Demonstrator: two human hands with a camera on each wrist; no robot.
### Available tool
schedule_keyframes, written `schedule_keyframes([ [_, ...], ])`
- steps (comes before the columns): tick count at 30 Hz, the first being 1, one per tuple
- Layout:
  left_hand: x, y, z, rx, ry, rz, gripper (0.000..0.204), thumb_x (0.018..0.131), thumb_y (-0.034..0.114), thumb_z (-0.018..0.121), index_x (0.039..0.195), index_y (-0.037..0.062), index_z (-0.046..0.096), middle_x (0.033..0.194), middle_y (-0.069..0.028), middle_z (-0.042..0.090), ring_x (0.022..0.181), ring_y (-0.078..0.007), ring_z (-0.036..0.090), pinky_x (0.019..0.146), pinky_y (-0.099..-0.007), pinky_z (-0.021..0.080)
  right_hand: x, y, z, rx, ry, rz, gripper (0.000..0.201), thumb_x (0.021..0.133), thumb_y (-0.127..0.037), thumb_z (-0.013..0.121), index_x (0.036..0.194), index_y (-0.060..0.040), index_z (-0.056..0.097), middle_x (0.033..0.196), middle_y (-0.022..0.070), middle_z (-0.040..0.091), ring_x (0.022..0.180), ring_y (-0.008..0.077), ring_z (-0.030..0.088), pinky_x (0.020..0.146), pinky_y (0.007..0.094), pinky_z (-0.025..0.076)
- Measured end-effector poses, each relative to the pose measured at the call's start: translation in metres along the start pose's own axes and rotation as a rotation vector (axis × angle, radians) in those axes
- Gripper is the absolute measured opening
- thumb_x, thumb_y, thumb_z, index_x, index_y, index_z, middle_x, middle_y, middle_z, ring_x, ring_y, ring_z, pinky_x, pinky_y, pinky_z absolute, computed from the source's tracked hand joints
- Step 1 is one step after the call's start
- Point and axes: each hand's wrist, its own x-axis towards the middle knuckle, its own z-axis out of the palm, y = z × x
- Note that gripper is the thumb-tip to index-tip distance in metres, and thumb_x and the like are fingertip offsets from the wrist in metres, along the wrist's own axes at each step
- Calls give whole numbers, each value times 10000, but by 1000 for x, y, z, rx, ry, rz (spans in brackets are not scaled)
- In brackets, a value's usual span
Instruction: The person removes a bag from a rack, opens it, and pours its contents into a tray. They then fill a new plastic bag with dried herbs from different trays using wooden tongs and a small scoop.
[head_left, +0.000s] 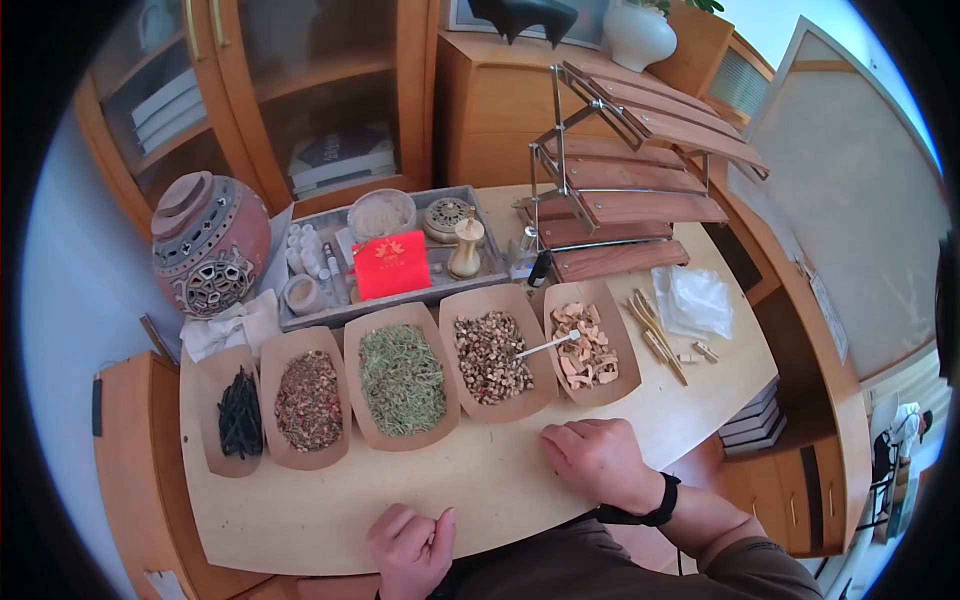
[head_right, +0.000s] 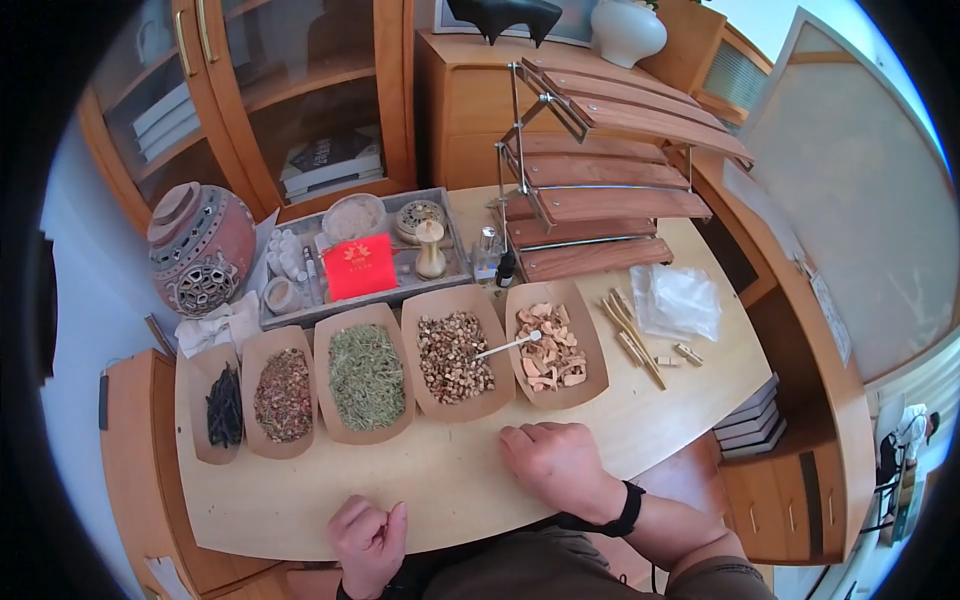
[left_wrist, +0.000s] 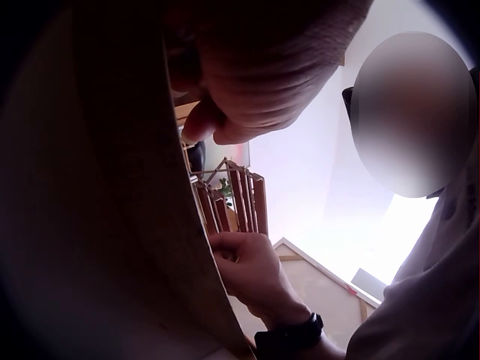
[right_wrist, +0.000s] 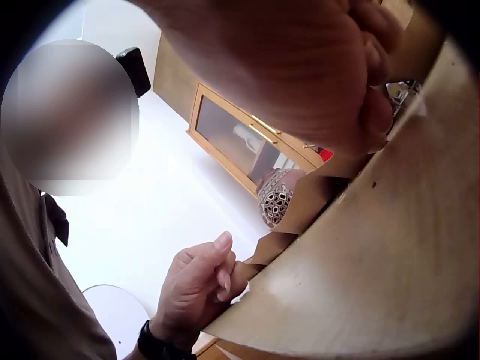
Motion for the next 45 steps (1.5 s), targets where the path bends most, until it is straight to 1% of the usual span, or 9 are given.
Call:
schedule_keyframes([
  [10,-1,1,2,30,20,-36,392,805,12,827,600,48,495,563,-71,430,495,-245,410,470,-369,297,-1,6,-40,269,14,152,84,824,-82,752,883,-87,693,660,60,679,589,246,687,533,363,536],
  [16,-1,4,3,39,35,-44,381,811,-3,819,614,40,495,577,-77,425,498,-254,400,472,-378,283,39,4,-56,306,205,63,189,842,-31,770,1017,-65,709,685,67,675,580,238,675,526,337,518],
  [18,-4,-1,1,43,36,-42,376,814,-10,813,619,39,496,581,-77,431,499,-251,402,473,-373,284,46,-1,-62,346,246,179,270,846,-21,781,1102,-66,710,713,72,677,578,234,664,522,335,504],
  [22,-6,-3,2,19,100,-50,452,807,-4,815,576,65,433,559,-66,387,493,-260,393,467,-389,279,36,15,-59,296,288,148,178,851,-14,790,1021,-51,750,716,88,675,560,228,644,513,329,488],
  [23,-6,-3,1,23,101,-57,452,807,-4,815,576,65,433,559,-66,387,493,-260,393,467,-389,279,34,14,-59,299,315,194,89,849,-18,799,926,-28,755,711,93,675,555,212,639,507,318,482],
  [32,-3,0,0,-31,47,-74,447,806,-24,806,574,50,432,557,-70,411,494,-257,403,470,-385,284,-29,37,-70,204,155,463,72,837,-43,806,894,-28,765,723,103,683,581,228,653,542,317,500],
  [34,-6,-1,-1,-20,25,-68,359,833,-44,763,626,11,475,603,-82,452,525,-235,398,493,-355,281,-37,37,-70,164,116,495,61,844,-45,791,898,-29,766,731,107,687,595,242,663,557,328,515],
  [44,-5,5,3,54,83,-89,323,846,-40,758,648,-3,505,605,-81,456,528,-213,410,497,-338,290,-42,40,-50,249,2,454,61,847,-58,728,891,-45,768,773,124,708,681,316,699,626,379,557],
  [45,-2,8,4,55,63,-125,252,843,-27,773,697,-4,568,628,-82,473,534,-206,427,500,-332,317,-42,40,-50,262,-8,457,64,846,-60,731,895,-45,769,780,125,713,682,313,701,627,375,558],
])
